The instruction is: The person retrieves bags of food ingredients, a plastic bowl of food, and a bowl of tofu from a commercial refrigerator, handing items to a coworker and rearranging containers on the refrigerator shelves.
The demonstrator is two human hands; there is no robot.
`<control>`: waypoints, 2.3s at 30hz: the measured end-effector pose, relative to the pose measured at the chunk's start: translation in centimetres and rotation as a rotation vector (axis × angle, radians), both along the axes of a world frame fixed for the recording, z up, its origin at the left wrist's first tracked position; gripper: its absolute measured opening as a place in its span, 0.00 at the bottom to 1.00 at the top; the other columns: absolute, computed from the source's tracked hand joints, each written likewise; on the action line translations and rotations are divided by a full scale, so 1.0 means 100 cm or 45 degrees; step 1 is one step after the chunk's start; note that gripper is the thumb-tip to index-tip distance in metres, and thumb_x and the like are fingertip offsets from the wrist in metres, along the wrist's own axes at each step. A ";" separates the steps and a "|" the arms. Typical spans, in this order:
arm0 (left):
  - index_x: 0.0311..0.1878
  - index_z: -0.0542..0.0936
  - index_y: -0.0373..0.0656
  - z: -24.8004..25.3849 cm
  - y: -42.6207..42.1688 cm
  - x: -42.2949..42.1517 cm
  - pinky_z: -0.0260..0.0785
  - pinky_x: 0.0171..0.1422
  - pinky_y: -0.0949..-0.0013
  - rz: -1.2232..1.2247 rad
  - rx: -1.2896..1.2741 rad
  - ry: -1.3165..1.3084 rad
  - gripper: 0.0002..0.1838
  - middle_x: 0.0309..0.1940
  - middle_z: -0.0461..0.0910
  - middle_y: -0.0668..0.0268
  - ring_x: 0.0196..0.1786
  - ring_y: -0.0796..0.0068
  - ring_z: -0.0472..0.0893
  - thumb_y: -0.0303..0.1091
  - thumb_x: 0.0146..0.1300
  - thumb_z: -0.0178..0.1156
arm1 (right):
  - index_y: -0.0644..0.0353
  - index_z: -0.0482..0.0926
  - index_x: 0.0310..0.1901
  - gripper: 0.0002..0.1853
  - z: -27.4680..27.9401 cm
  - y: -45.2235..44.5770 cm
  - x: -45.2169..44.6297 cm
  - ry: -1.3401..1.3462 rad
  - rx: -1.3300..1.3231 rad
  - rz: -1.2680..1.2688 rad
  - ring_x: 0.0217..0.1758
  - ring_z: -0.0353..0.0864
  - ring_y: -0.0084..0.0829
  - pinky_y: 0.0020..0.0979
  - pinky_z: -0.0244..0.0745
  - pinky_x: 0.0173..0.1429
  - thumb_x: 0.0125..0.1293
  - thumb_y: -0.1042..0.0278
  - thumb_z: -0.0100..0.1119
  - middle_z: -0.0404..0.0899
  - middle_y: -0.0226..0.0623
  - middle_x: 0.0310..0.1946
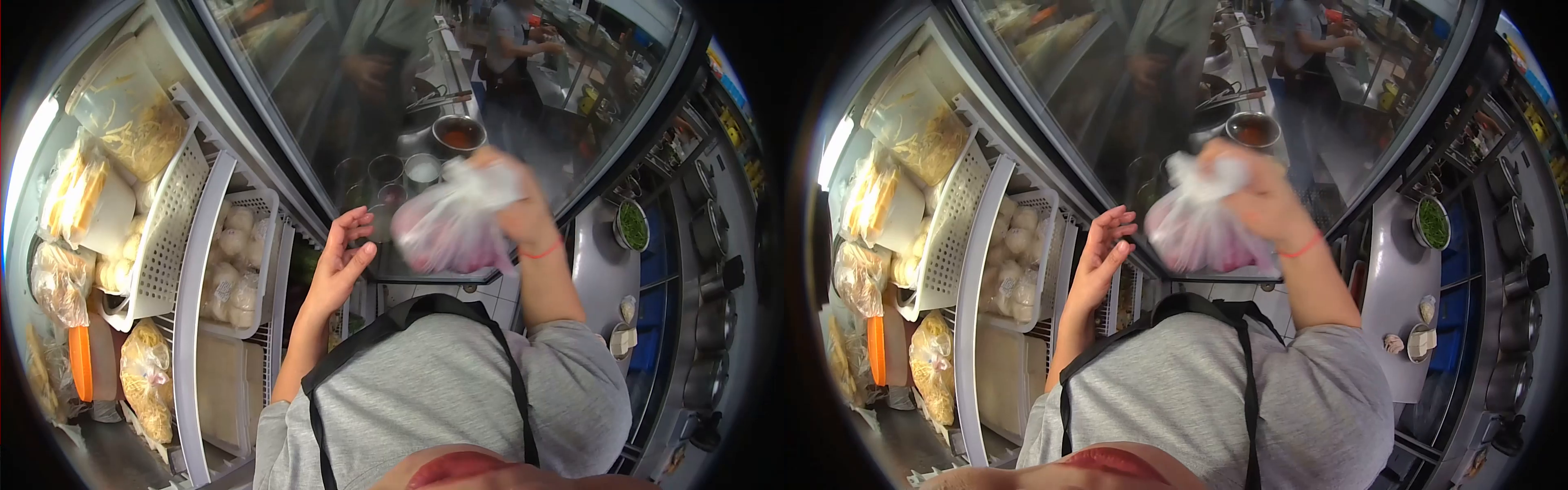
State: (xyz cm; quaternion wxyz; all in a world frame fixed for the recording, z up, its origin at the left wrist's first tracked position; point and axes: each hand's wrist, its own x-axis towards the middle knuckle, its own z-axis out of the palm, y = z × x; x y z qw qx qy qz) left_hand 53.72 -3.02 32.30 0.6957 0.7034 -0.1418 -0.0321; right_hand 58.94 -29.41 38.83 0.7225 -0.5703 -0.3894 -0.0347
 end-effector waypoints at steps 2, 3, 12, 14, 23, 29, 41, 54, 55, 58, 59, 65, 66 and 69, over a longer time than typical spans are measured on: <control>0.65 0.63 0.40 0.001 -0.005 0.000 0.57 0.66 0.64 0.055 0.248 -0.226 0.29 0.61 0.65 0.58 0.65 0.66 0.64 0.37 0.63 0.60 | 0.63 0.75 0.40 0.08 -0.003 0.024 0.011 -0.101 -0.196 0.220 0.43 0.74 0.23 0.26 0.68 0.49 0.58 0.74 0.53 0.76 0.32 0.38; 0.65 0.63 0.39 0.002 -0.005 0.001 0.54 0.69 0.62 0.047 0.383 -0.333 0.31 0.62 0.64 0.56 0.66 0.62 0.63 0.37 0.62 0.61 | 0.63 0.75 0.39 0.08 -0.004 0.037 0.011 -0.094 -0.298 0.211 0.42 0.75 0.24 0.27 0.68 0.48 0.58 0.74 0.54 0.77 0.34 0.36; 0.49 0.76 0.35 -0.053 -0.006 0.000 0.65 0.50 0.76 0.344 -0.016 -0.165 0.10 0.39 0.76 0.69 0.44 0.80 0.73 0.27 0.67 0.54 | 0.60 0.76 0.38 0.08 -0.041 0.077 0.024 -0.101 -0.587 0.270 0.35 0.79 0.32 0.31 0.70 0.42 0.61 0.66 0.59 0.80 0.39 0.31; 0.38 0.75 0.36 -0.045 -0.007 0.000 0.63 0.43 0.79 0.383 -0.044 -0.249 0.04 0.34 0.75 0.71 0.37 0.85 0.70 0.26 0.67 0.53 | 0.58 0.75 0.42 0.11 -0.044 0.072 0.027 -0.072 -0.738 0.234 0.39 0.78 0.23 0.28 0.70 0.44 0.58 0.70 0.63 0.79 0.30 0.33; 0.32 0.75 0.33 -0.026 -0.006 0.002 0.65 0.44 0.68 0.461 0.409 -0.537 0.01 0.31 0.77 0.60 0.36 0.65 0.74 0.21 0.58 0.57 | 0.56 0.70 0.56 0.30 -0.085 0.081 0.006 0.038 -0.718 0.213 0.47 0.81 0.37 0.34 0.73 0.48 0.52 0.59 0.69 0.81 0.39 0.42; 0.32 0.77 0.35 -0.029 -0.010 -0.003 0.65 0.44 0.65 0.454 0.581 -0.629 0.02 0.33 0.77 0.60 0.38 0.62 0.73 0.21 0.55 0.60 | 0.59 0.76 0.48 0.21 -0.107 0.084 0.006 -0.016 -0.849 0.076 0.45 0.81 0.43 0.37 0.74 0.47 0.52 0.65 0.65 0.81 0.42 0.41; 0.42 0.78 0.36 0.075 0.073 -0.036 0.65 0.57 0.65 1.055 1.007 -1.123 0.07 0.42 0.77 0.60 0.50 0.65 0.75 0.22 0.60 0.58 | 0.60 0.76 0.43 0.19 -0.128 0.000 0.001 0.087 -1.264 -0.380 0.46 0.78 0.52 0.44 0.71 0.49 0.47 0.81 0.49 0.79 0.52 0.37; 0.56 0.73 0.45 0.092 0.126 -0.045 0.67 0.55 0.59 1.100 1.739 -0.697 0.20 0.48 0.75 0.58 0.53 0.56 0.74 0.43 0.64 0.57 | 0.62 0.76 0.53 0.23 -0.055 -0.285 -0.060 0.562 -1.423 -1.960 0.51 0.79 0.46 0.37 0.70 0.59 0.51 0.76 0.51 0.80 0.50 0.47; 0.58 0.72 0.45 0.093 0.127 -0.045 0.68 0.54 0.58 1.121 1.739 -0.603 0.22 0.49 0.75 0.57 0.52 0.55 0.75 0.44 0.64 0.57 | 0.62 0.76 0.53 0.23 -0.071 -0.308 -0.062 0.577 -1.432 -1.967 0.51 0.79 0.46 0.37 0.70 0.59 0.51 0.76 0.51 0.80 0.50 0.47; 0.60 0.71 0.48 0.089 0.131 -0.042 0.69 0.50 0.57 1.098 1.751 -0.611 0.25 0.49 0.75 0.57 0.50 0.52 0.77 0.48 0.64 0.56 | 0.65 0.75 0.52 0.20 -0.137 -0.370 -0.054 0.596 -0.086 -2.122 0.49 0.80 0.43 0.39 0.72 0.57 0.57 0.72 0.52 0.79 0.44 0.48; 0.60 0.71 0.49 0.089 0.129 -0.043 0.69 0.50 0.57 1.123 1.785 -0.560 0.25 0.49 0.75 0.58 0.50 0.53 0.77 0.49 0.64 0.56 | 0.65 0.75 0.51 0.18 -0.153 -0.380 -0.054 0.576 0.610 -2.014 0.47 0.80 0.41 0.40 0.74 0.55 0.59 0.70 0.53 0.79 0.42 0.47; 0.60 0.72 0.54 0.084 0.137 -0.043 0.72 0.49 0.57 1.103 1.956 -0.528 0.25 0.51 0.74 0.63 0.53 0.58 0.77 0.55 0.65 0.53 | 0.54 0.75 0.41 0.06 -0.176 -0.389 -0.030 0.747 1.596 -1.945 0.37 0.77 0.32 0.37 0.76 0.40 0.65 0.65 0.54 0.76 0.30 0.35; 0.60 0.72 0.54 0.083 0.138 -0.042 0.72 0.49 0.57 1.075 1.963 -0.536 0.25 0.51 0.74 0.63 0.53 0.58 0.77 0.55 0.65 0.53 | 0.54 0.74 0.42 0.07 -0.172 -0.380 -0.028 0.725 1.611 -1.982 0.34 0.76 0.30 0.35 0.75 0.36 0.64 0.67 0.55 0.74 0.30 0.35; 0.59 0.74 0.55 0.083 0.142 -0.042 0.72 0.49 0.58 1.039 1.957 -0.536 0.24 0.52 0.74 0.62 0.54 0.59 0.77 0.55 0.65 0.53 | 0.57 0.73 0.44 0.09 -0.188 -0.384 -0.024 0.843 1.629 -2.052 0.35 0.77 0.28 0.31 0.72 0.30 0.63 0.70 0.56 0.75 0.32 0.37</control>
